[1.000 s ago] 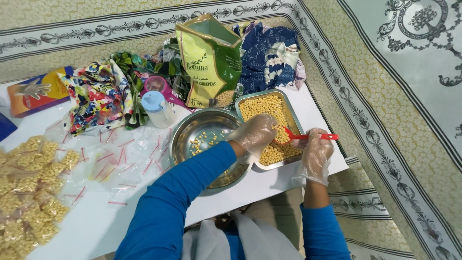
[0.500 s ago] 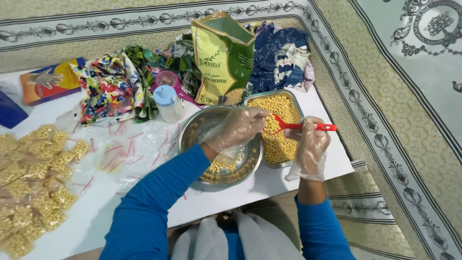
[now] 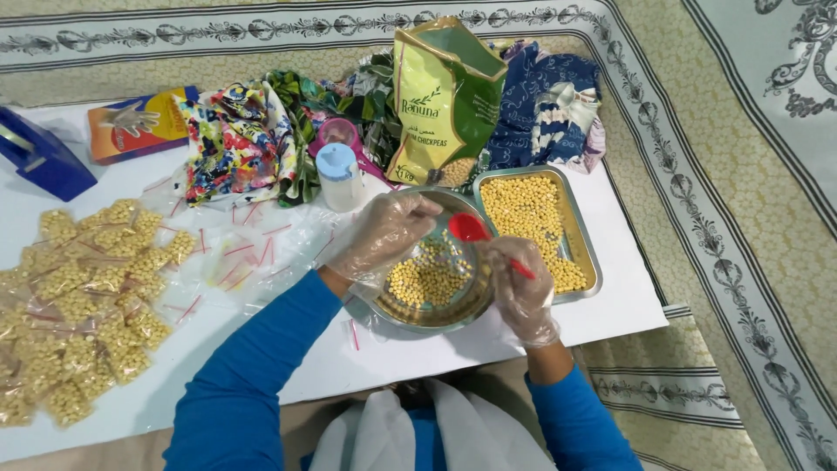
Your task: The person, wearing gloves, uses a small red scoop to transfer chickpeas from a metal tray into a metal bowl, then fills small plastic bags with the chickpeas by hand and places them in a pile on the table.
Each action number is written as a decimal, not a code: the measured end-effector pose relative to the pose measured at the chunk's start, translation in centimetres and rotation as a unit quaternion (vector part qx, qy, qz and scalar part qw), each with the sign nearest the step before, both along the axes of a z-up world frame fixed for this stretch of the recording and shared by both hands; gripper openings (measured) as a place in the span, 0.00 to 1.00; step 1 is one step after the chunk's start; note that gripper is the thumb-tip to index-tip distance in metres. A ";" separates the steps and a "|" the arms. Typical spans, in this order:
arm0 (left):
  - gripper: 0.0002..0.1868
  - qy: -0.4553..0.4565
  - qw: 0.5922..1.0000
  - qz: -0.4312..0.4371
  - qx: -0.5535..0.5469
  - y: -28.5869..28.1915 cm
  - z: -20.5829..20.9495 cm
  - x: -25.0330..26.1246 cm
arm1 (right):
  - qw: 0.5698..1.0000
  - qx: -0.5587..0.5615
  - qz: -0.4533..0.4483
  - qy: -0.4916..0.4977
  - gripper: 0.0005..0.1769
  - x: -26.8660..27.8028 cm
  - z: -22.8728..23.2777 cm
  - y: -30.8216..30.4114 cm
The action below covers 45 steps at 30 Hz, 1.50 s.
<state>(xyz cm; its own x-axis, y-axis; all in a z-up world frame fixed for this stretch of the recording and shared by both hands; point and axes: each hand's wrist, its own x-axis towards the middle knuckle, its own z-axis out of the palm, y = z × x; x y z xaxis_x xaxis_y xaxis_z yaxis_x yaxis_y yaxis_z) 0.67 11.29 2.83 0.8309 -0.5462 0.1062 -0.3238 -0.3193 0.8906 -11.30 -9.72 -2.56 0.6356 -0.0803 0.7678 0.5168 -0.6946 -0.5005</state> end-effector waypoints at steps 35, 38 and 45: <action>0.18 -0.014 0.960 -0.184 0.209 -21.4 -10.8 0.8 | 0.852 0.464 -0.134 0.203 0.09 -3.3 -3.3 -11.4; 0.17 -0.011 0.947 -0.191 0.257 -21.0 -8.8 0.8 | 0.829 0.508 -0.171 0.156 0.08 -2.7 -3.0 -11.0; 0.19 -0.001 0.977 -0.130 0.167 -21.3 -10.2 1.0 | 0.836 0.491 -0.217 0.113 0.09 -1.9 -1.1 -10.0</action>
<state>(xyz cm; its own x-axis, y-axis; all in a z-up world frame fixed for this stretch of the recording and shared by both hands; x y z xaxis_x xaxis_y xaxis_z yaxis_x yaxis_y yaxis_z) 1.66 -9.99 -7.40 0.6598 -0.7431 -0.1116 -0.4349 -0.4987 0.7498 -13.21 -19.69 -3.62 0.5036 -0.8619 0.0599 0.1379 0.0117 -0.9904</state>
